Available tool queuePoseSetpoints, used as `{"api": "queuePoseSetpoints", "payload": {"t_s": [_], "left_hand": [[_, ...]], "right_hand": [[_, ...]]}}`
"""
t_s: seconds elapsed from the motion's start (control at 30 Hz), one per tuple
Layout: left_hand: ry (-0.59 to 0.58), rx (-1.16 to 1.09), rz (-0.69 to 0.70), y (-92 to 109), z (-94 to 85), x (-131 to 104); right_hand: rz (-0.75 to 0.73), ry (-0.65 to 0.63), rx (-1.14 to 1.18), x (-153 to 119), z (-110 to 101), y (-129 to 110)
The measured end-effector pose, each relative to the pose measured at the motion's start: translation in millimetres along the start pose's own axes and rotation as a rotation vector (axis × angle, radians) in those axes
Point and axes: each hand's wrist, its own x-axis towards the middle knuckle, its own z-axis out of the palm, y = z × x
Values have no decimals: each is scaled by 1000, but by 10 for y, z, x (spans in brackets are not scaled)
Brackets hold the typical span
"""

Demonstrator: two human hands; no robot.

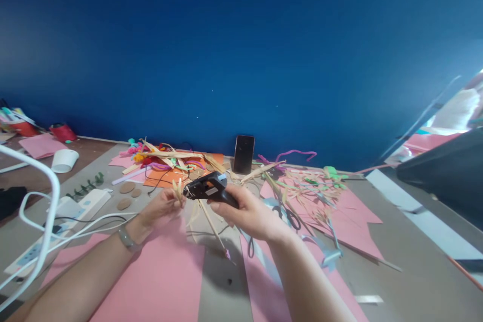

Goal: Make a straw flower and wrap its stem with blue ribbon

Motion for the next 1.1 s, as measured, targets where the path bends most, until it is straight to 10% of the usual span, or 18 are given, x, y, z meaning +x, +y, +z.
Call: {"api": "queuePoseSetpoints", "payload": {"t_s": [1.1], "left_hand": [[29,13,30,17,55,-7]], "right_hand": [[60,15,-145,42,65,-86]]}}
